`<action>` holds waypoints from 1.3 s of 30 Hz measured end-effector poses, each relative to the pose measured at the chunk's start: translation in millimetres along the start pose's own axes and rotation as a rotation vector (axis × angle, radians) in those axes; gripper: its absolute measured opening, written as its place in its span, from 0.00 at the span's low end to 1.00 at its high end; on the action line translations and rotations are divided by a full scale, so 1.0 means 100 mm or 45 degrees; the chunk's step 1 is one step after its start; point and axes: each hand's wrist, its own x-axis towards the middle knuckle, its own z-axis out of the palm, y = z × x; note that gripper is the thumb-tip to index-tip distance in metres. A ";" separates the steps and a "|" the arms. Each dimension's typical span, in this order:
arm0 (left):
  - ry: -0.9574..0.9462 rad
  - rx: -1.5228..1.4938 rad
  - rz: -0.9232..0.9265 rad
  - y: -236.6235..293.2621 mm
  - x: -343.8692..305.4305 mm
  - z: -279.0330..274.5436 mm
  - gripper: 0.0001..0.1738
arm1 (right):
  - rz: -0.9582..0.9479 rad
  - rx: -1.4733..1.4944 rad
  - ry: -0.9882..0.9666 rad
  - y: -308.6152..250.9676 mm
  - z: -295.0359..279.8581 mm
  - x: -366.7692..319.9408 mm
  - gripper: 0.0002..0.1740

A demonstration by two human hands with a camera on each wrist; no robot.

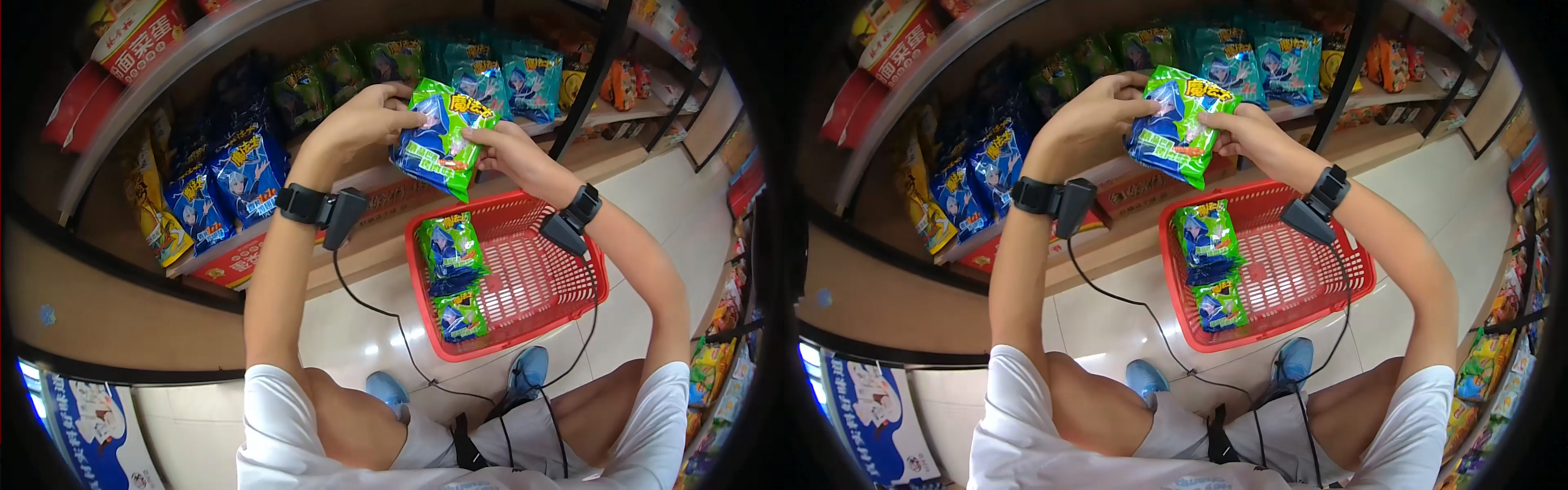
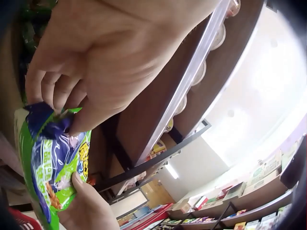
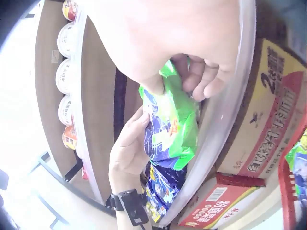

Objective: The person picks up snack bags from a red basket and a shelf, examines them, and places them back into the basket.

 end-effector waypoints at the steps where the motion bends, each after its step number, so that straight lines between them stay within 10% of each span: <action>1: -0.011 -0.081 -0.063 0.03 -0.08 0.08 0.36 | 0.006 0.003 -0.051 0.02 -0.02 -0.08 0.16; 27: 0.128 -0.639 -1.308 -0.71 -1.47 2.09 0.23 | 0.708 0.060 -1.198 1.75 -0.39 -0.74 0.21; 39: 0.199 -0.851 -1.434 -0.93 -1.23 2.45 0.25 | 1.038 -0.024 -1.101 2.38 -0.59 -0.82 0.26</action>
